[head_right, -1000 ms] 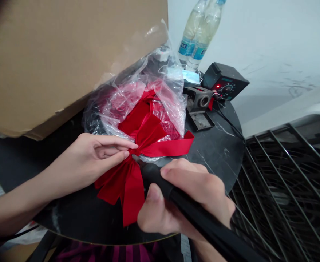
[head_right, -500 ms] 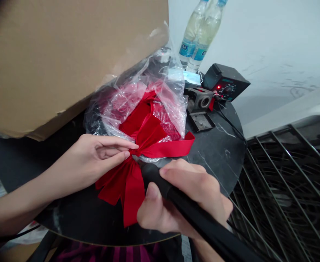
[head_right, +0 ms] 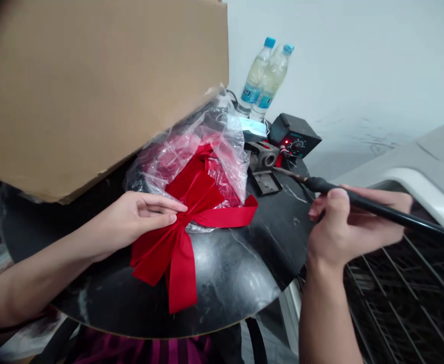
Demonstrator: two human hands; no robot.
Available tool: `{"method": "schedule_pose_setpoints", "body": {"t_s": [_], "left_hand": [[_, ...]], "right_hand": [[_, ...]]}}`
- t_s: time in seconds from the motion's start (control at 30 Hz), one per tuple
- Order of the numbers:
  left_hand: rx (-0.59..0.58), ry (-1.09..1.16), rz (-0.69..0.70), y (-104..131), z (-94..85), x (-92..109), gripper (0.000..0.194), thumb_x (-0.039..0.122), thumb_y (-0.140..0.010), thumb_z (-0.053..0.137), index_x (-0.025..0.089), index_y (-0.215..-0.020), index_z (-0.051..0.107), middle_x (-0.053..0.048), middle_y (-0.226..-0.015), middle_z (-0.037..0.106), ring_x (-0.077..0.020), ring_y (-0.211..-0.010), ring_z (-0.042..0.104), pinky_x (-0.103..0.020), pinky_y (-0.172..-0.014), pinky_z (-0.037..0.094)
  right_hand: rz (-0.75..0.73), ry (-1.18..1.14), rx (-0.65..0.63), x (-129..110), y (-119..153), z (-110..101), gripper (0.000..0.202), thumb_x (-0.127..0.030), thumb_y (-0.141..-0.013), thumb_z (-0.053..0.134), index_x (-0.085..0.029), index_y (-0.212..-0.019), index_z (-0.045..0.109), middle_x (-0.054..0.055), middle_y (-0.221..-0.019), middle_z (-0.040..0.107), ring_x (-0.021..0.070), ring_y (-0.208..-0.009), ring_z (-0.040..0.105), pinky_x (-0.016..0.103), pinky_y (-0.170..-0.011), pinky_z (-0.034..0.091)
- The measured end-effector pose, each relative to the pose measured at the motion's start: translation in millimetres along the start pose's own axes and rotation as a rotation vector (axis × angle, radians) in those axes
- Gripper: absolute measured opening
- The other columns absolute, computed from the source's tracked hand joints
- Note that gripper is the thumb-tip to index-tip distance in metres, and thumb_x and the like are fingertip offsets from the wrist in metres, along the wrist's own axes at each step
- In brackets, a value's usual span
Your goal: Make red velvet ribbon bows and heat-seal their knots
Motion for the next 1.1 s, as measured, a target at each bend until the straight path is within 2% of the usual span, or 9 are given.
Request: {"method": "schedule_pose_setpoints", "body": {"t_s": [0.07, 0.1, 0.2, 0.4, 0.6, 0.73, 0.93, 1.03, 1.1], "left_hand": [[-0.014, 0.036, -0.003, 0.9, 0.2, 1.0, 0.025, 0.027, -0.087, 0.078, 0.022, -0.111, 0.082, -0.005, -0.097, 0.084, -0.0182, -0.093, 0.077, -0.024, -0.082, 0.057], [-0.019, 0.053, 0.000, 1.3, 0.2, 2.0, 0.024, 0.027, -0.087, 0.078, 0.022, -0.110, 0.082, -0.005, -0.097, 0.084, -0.0177, -0.093, 0.077, -0.024, -0.081, 0.056], [-0.019, 0.089, 0.009, 2.2, -0.7, 4.8, 0.023, 0.027, -0.086, 0.078, 0.022, -0.108, 0.083, -0.005, -0.099, 0.084, -0.0171, -0.090, 0.076, -0.025, -0.080, 0.056], [-0.037, 0.096, 0.015, 3.1, -0.5, 7.7, 0.022, 0.027, -0.087, 0.077, 0.023, -0.107, 0.083, -0.005, -0.098, 0.084, -0.0165, -0.090, 0.075, -0.026, -0.082, 0.054], [-0.056, 0.095, 0.012, 4.3, 0.8, 10.5, 0.021, 0.026, -0.088, 0.077, 0.023, -0.107, 0.083, -0.005, -0.098, 0.084, -0.0164, -0.090, 0.075, -0.027, -0.086, 0.054], [-0.073, 0.121, -0.005, 6.0, 1.9, 10.6, 0.021, 0.027, -0.088, 0.077, 0.023, -0.108, 0.082, -0.005, -0.101, 0.083, -0.0171, -0.093, 0.076, -0.026, -0.086, 0.054], [-0.095, 0.147, -0.012, 6.9, 1.8, 9.1, 0.021, 0.027, -0.088, 0.077, 0.023, -0.108, 0.082, -0.006, -0.102, 0.083, -0.0170, -0.095, 0.076, -0.024, -0.085, 0.055], [-0.089, 0.159, -0.002, 6.6, 1.1, 9.0, 0.020, 0.026, -0.088, 0.078, 0.023, -0.108, 0.083, -0.006, -0.101, 0.083, -0.0156, -0.093, 0.076, -0.022, -0.085, 0.055], [-0.086, 0.169, 0.001, 6.2, 1.5, 8.8, 0.021, 0.026, -0.088, 0.079, 0.022, -0.108, 0.083, -0.006, -0.100, 0.083, -0.0152, -0.092, 0.076, -0.022, -0.085, 0.055]], "right_hand": [[-0.019, -0.027, 0.217, 13.0, -12.5, -15.1, 0.016, -0.039, -0.090, 0.069, -0.034, -0.092, 0.054, -0.003, -0.069, 0.050, 0.0207, -0.055, 0.055, 0.040, -0.052, 0.046], [-0.010, -0.036, 0.248, 19.8, -17.4, -17.1, 0.018, -0.036, -0.087, 0.073, -0.034, -0.090, 0.055, -0.002, -0.069, 0.052, 0.0211, -0.057, 0.057, 0.041, -0.054, 0.047], [0.052, -0.017, 0.140, 36.3, -28.5, -6.4, 0.017, -0.036, -0.087, 0.074, -0.032, -0.089, 0.058, 0.000, -0.070, 0.059, 0.0230, -0.059, 0.061, 0.042, -0.055, 0.049], [0.074, 0.033, 0.093, 55.8, -38.7, 13.3, 0.018, -0.031, -0.083, 0.074, -0.026, -0.091, 0.058, -0.002, -0.067, 0.063, 0.0208, -0.055, 0.064, 0.034, -0.050, 0.050], [0.120, 0.048, -0.157, 82.2, -51.2, 46.3, 0.030, -0.044, -0.080, 0.078, -0.024, -0.099, 0.065, -0.001, -0.070, 0.069, 0.0207, -0.056, 0.066, 0.032, -0.048, 0.051], [0.136, 0.064, -0.276, 86.8, -53.8, 57.7, 0.034, -0.044, -0.080, 0.079, -0.023, -0.104, 0.069, 0.002, -0.077, 0.071, 0.0207, -0.061, 0.067, 0.032, -0.052, 0.054], [0.178, 0.078, -0.283, 88.3, -49.9, 60.4, 0.038, -0.045, -0.080, 0.078, -0.023, -0.108, 0.066, 0.003, -0.082, 0.070, 0.0184, -0.061, 0.065, 0.033, -0.059, 0.057], [0.254, 0.099, -0.262, 92.5, -44.8, 57.8, 0.043, -0.049, -0.079, 0.079, -0.023, -0.109, 0.062, 0.000, -0.075, 0.068, 0.0171, -0.054, 0.063, 0.028, -0.047, 0.052], [0.329, 0.125, -0.277, 93.9, -38.8, 54.6, 0.041, -0.054, -0.080, 0.078, -0.023, -0.101, 0.061, -0.002, -0.066, 0.065, 0.0160, -0.045, 0.058, 0.025, -0.037, 0.044]]}}
Point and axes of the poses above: each hand's wrist, its own y-axis away from the middle knuckle, its own z-axis out of the palm, x = y × z, the point moved 7 cm from there along -y, towards the middle knuckle
